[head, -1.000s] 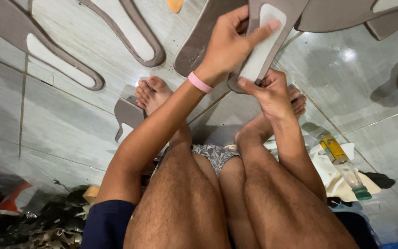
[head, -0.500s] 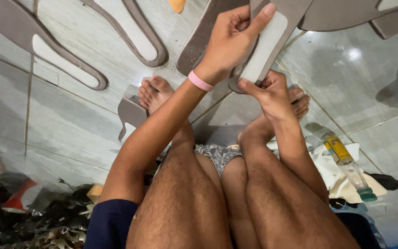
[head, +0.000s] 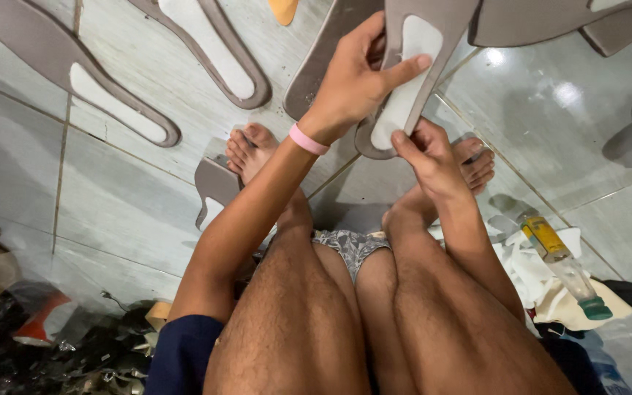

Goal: The person sits on the floor and assembles slipper soles by applying adhesive with a brush and pressing white insoles into place. The person handles multiple soles and insoles, repeatedly dipping the brush into a container of adhesive and pressing each insole firmly onto the glued surface.

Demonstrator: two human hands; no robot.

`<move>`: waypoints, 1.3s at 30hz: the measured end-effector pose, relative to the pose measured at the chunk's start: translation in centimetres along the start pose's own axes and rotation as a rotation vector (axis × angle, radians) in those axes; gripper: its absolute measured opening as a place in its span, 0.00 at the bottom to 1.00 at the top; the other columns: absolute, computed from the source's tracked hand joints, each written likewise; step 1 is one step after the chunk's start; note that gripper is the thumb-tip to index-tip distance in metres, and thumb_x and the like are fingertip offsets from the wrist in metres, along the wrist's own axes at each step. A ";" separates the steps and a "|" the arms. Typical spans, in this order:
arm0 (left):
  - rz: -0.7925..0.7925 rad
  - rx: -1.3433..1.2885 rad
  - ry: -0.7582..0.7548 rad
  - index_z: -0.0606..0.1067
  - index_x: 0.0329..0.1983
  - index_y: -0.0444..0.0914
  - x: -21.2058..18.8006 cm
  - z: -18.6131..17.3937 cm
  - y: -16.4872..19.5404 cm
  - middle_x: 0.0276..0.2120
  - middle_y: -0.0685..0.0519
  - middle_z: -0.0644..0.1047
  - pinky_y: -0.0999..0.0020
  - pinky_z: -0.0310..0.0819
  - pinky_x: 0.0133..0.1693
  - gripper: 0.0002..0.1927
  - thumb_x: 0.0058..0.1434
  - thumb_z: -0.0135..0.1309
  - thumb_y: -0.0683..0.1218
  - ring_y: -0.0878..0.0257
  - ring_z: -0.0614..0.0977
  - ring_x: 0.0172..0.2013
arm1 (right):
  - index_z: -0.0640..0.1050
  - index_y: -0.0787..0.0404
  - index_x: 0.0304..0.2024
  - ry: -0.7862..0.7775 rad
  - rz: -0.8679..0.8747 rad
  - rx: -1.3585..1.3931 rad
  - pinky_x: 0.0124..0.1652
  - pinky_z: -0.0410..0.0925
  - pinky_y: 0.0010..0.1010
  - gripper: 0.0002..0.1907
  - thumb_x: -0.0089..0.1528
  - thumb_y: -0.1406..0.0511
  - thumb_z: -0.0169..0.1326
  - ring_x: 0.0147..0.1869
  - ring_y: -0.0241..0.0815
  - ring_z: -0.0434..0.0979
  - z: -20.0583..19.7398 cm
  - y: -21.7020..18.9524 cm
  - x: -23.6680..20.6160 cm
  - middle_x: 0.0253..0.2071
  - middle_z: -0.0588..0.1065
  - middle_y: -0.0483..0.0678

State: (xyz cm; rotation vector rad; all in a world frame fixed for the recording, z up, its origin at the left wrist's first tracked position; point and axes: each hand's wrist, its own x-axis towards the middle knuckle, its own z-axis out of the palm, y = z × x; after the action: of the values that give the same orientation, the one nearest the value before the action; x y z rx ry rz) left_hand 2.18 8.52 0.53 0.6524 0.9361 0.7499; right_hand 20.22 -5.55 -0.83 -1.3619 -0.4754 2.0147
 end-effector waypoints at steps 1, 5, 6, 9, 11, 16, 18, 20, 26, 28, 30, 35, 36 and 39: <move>0.010 0.021 -0.005 0.72 0.59 0.32 -0.3 -0.2 0.0 0.46 0.53 0.81 0.72 0.79 0.50 0.21 0.66 0.65 0.41 0.69 0.81 0.47 | 0.75 0.70 0.61 -0.051 -0.020 0.030 0.50 0.69 0.24 0.18 0.74 0.64 0.54 0.49 0.32 0.73 -0.1 -0.1 -0.1 0.46 0.76 0.44; 0.038 0.249 0.002 0.70 0.62 0.32 -2.9 -1.7 0.7 0.49 0.51 0.80 0.70 0.79 0.52 0.22 0.68 0.63 0.42 0.66 0.81 0.49 | 0.71 0.67 0.60 -0.021 0.027 0.104 0.54 0.77 0.32 0.22 0.68 0.61 0.53 0.56 0.37 0.80 -0.3 -0.2 -0.3 0.51 0.79 0.46; 0.086 0.369 -0.010 0.69 0.63 0.32 -4.3 -2.5 1.1 0.50 0.50 0.80 0.69 0.79 0.54 0.23 0.68 0.63 0.42 0.65 0.82 0.50 | 0.71 0.67 0.62 0.028 0.003 0.046 0.55 0.75 0.30 0.23 0.68 0.62 0.54 0.56 0.37 0.79 -0.5 -0.2 -0.3 0.50 0.79 0.48; 0.035 0.632 0.031 0.66 0.69 0.31 -10.1 -5.6 2.7 0.54 0.41 0.78 0.63 0.76 0.55 0.32 0.64 0.62 0.45 0.54 0.81 0.52 | 0.72 0.68 0.63 0.177 -0.052 -0.169 0.55 0.73 0.28 0.23 0.67 0.65 0.58 0.54 0.38 0.80 -1.4 0.1 -1.6 0.46 0.80 0.51; 0.136 1.114 0.176 0.66 0.68 0.31 -15.0 -7.9 3.7 0.55 0.36 0.78 0.52 0.71 0.50 0.38 0.56 0.64 0.47 0.44 0.81 0.49 | 0.74 0.70 0.59 0.234 -0.111 -0.342 0.54 0.73 0.28 0.22 0.65 0.67 0.61 0.52 0.38 0.82 -2.0 0.6 -1.9 0.45 0.81 0.53; -0.470 0.843 0.557 0.69 0.63 0.33 -27.7 -11.9 3.7 0.40 0.40 0.82 0.59 0.78 0.43 0.30 0.57 0.57 0.45 0.51 0.82 0.38 | 0.80 0.73 0.45 0.167 -0.125 -0.282 0.45 0.76 0.29 0.10 0.70 0.68 0.58 0.41 0.40 0.83 -1.7 1.7 -2.7 0.43 0.83 0.54; -0.306 0.850 0.609 0.64 0.65 0.29 -31.7 -12.8 2.7 0.48 0.38 0.80 0.60 0.77 0.48 0.32 0.59 0.56 0.45 0.53 0.84 0.48 | 0.80 0.71 0.44 0.194 -0.091 -0.310 0.47 0.77 0.29 0.11 0.70 0.66 0.55 0.42 0.39 0.84 -1.1 1.9 -2.5 0.42 0.83 0.52; -0.238 0.847 0.718 0.61 0.68 0.28 -33.1 -14.1 0.9 0.50 0.35 0.79 0.58 0.75 0.51 0.34 0.59 0.55 0.43 0.50 0.82 0.50 | 0.79 0.70 0.44 0.218 -0.130 -0.339 0.48 0.77 0.28 0.11 0.69 0.65 0.54 0.43 0.39 0.84 -0.3 1.2 -1.0 0.41 0.82 0.51; -0.239 0.916 1.018 0.59 0.70 0.26 -34.8 -15.7 -1.9 0.54 0.31 0.76 0.55 0.72 0.54 0.36 0.60 0.55 0.42 0.41 0.80 0.54 | 0.79 0.70 0.41 0.249 -0.117 -0.391 0.47 0.74 0.30 0.12 0.68 0.64 0.56 0.42 0.40 0.82 0.8 -0.3 -0.3 0.38 0.82 0.54; -0.174 0.886 1.089 0.58 0.71 0.25 -34.4 -16.7 -1.4 0.57 0.30 0.74 0.54 0.70 0.57 0.36 0.62 0.54 0.43 0.40 0.78 0.56 | 0.79 0.71 0.39 0.240 -0.149 -0.409 0.47 0.75 0.31 0.14 0.69 0.63 0.55 0.42 0.42 0.83 1.1 -0.7 -0.1 0.38 0.83 0.55; -0.121 0.893 1.119 0.57 0.72 0.23 -33.4 -18.0 -0.5 0.60 0.28 0.72 0.54 0.68 0.60 0.37 0.64 0.55 0.44 0.40 0.76 0.60 | 0.79 0.70 0.38 0.249 -0.134 -0.342 0.46 0.77 0.31 0.17 0.71 0.61 0.50 0.41 0.41 0.84 1.4 -1.0 0.3 0.37 0.82 0.54; -0.172 1.052 1.259 0.54 0.77 0.22 -30.5 -20.1 1.5 0.65 0.24 0.64 0.47 0.61 0.62 0.39 0.72 0.56 0.47 0.35 0.67 0.64 | 0.78 0.69 0.42 0.320 -0.096 -0.335 0.44 0.77 0.31 0.20 0.73 0.58 0.44 0.39 0.42 0.83 2.3 -1.6 0.1 0.35 0.81 0.53; -0.211 1.185 1.298 0.53 0.78 0.21 -30.2 -20.1 1.6 0.65 0.20 0.61 0.44 0.58 0.62 0.40 0.73 0.58 0.46 0.31 0.64 0.65 | 0.78 0.68 0.44 0.334 -0.096 -0.330 0.44 0.76 0.31 0.20 0.73 0.57 0.44 0.39 0.42 0.83 2.5 -1.6 -0.3 0.35 0.81 0.53; 0.052 1.567 0.877 0.58 0.68 0.27 -29.6 -18.5 1.5 0.61 0.30 0.68 0.42 0.61 0.63 0.46 0.52 0.65 0.50 0.36 0.68 0.63 | 0.78 0.69 0.46 0.361 -0.139 -0.320 0.45 0.76 0.30 0.20 0.73 0.57 0.45 0.41 0.42 0.83 2.9 -1.1 -1.4 0.36 0.81 0.52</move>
State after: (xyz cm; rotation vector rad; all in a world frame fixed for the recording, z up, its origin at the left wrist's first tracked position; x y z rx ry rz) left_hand -25.92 -11.15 7.19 1.7529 2.3450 0.1575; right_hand 18.20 -5.55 1.94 -1.7882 -0.7235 1.5794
